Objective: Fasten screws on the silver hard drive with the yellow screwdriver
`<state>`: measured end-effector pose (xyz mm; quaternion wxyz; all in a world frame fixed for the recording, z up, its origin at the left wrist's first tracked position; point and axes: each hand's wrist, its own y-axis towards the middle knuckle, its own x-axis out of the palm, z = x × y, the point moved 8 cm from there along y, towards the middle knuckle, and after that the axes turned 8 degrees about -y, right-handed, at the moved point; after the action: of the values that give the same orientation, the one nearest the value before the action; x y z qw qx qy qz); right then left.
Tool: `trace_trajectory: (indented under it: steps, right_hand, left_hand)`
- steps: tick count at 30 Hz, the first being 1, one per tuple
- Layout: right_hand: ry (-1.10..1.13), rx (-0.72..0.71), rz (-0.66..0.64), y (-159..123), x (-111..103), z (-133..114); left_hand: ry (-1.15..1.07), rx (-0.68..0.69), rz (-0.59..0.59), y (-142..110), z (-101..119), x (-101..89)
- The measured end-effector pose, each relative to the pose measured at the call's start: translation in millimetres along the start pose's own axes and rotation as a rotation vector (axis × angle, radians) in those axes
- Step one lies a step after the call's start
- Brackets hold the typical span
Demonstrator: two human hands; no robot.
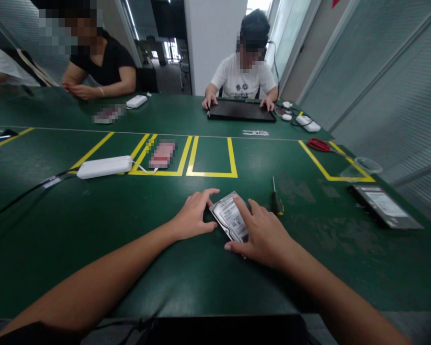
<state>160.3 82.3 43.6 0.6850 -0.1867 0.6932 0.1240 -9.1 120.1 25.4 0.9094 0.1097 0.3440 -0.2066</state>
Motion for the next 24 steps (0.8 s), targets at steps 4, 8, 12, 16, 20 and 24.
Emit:
trace_trajectory:
  steps: [4, 8, 12, 16, 20, 24]
  right_hand:
    - [-0.027, -0.007, -0.062, 0.4, 5.2, -3.7]
    - [-0.005, -0.025, -0.101, 3.7, 5.8, -4.2]
    - [0.012, -0.030, -0.097, 6.3, 7.4, -2.3]
    - [0.027, -0.047, -0.084, 5.0, 6.4, -1.0]
    - [0.038, -0.043, -0.053, -2.2, -8.9, 10.1]
    - [0.108, -0.020, -0.001, -20.4, -28.4, 43.4]
  left_hand:
    - [0.007, 0.067, -0.022, -7.1, 2.9, 3.0]
    - [-0.046, 0.098, -0.014, -8.7, -4.6, 4.3]
    - [-0.164, 0.094, 0.020, -4.5, -12.2, 4.2]
    - [-0.229, 0.087, 0.125, -1.7, -15.3, -1.4]
    - [-0.261, 0.073, 0.167, -1.7, -18.9, -2.9]
    - [-0.207, 0.088, 0.153, -3.0, -18.1, -0.6]
